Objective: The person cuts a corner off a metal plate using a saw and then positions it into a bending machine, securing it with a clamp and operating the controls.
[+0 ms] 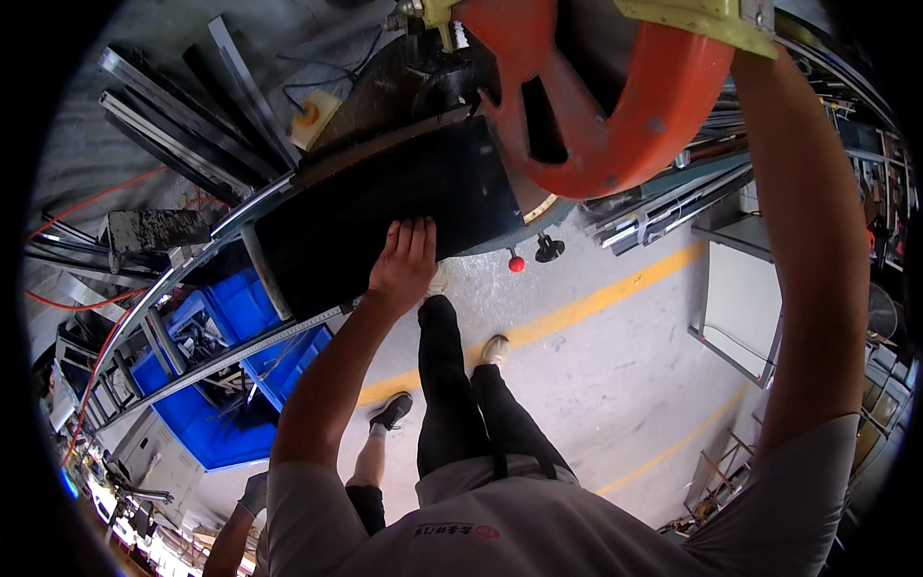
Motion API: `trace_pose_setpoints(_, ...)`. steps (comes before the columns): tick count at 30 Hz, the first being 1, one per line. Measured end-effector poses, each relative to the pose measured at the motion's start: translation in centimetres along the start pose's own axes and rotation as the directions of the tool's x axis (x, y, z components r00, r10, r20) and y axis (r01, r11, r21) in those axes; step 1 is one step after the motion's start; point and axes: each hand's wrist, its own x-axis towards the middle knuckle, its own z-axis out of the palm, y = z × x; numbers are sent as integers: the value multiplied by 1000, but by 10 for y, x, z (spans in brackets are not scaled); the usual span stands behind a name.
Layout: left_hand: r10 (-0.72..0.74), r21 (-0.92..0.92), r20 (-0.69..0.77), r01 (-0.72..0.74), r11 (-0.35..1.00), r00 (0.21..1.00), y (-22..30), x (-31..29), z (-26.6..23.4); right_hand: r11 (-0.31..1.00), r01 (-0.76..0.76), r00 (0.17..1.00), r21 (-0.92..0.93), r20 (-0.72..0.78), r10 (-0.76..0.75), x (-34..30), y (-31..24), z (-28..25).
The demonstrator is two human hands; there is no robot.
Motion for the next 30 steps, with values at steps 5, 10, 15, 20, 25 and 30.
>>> trace_pose_setpoints(5, 20, -20, 15, -20, 1000, 1000, -1, 0, -4, 1000, 2, 1000, 2, 6, -2, 1, -2, 0)
trace_pose_setpoints(10, 31, -7, 8, -31, 1000, 999, -1, -4, 0, 1000, 7, 1000, -4, 12, -7, 3, -5, 0)
trace_pose_setpoints(15, 93, 86, 31, -96, 992, 995, 0, -4, 1, 1000, 7, 1000, -11, 5, -7, 4, -8, -3)
trace_pose_setpoints(20, 82, 26, -12, -82, 996, 997, -1, -2, 0, 999, 33, 999, -7, -2, -33, 14, -8, -6)
trace_pose_setpoints(25, 68, 51, -79, -64, 997, 995, -1, 3, -3, 999, 36, 999, -6, -16, -37, 10, -11, -12)
trace_pose_setpoints(30, 100, 114, -39, -95, 989, 994, -2, 0, 4, 999, 41, 999, 1, -16, -41, 9, -13, -4)
